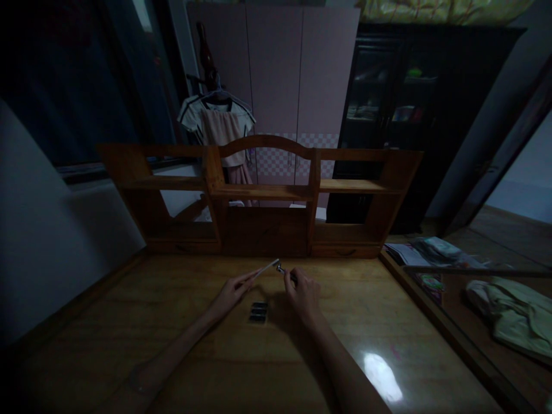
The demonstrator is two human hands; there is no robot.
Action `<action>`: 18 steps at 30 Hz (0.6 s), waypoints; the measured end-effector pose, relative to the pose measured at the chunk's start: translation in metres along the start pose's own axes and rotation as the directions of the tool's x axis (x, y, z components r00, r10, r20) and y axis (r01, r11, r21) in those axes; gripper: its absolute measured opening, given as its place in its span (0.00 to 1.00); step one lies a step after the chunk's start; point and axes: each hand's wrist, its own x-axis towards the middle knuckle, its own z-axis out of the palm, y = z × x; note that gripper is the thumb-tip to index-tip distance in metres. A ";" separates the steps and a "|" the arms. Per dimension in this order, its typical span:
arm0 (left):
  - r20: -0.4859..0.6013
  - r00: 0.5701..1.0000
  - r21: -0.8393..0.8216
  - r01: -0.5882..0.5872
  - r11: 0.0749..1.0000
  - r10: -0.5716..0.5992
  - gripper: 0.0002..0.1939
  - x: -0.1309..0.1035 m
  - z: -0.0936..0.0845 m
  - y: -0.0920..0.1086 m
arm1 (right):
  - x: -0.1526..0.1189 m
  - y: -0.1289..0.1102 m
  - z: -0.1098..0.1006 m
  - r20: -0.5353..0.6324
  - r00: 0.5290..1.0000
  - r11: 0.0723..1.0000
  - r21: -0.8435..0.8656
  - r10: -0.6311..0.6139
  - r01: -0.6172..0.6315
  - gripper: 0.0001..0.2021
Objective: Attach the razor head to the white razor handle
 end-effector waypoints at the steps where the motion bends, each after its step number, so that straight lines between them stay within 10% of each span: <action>1: -0.006 1.000 0.000 -0.005 1.000 0.005 0.22 0.000 -0.001 0.000 | 0.000 0.000 0.000 -0.004 1.000 1.000 -0.001 0.000 0.000 0.16; 18: 0.009 0.997 -0.017 0.079 0.997 -0.079 0.25 -0.002 0.001 0.010 | 0.000 0.002 0.001 -0.010 1.000 1.000 0.019 0.016 -0.016 0.18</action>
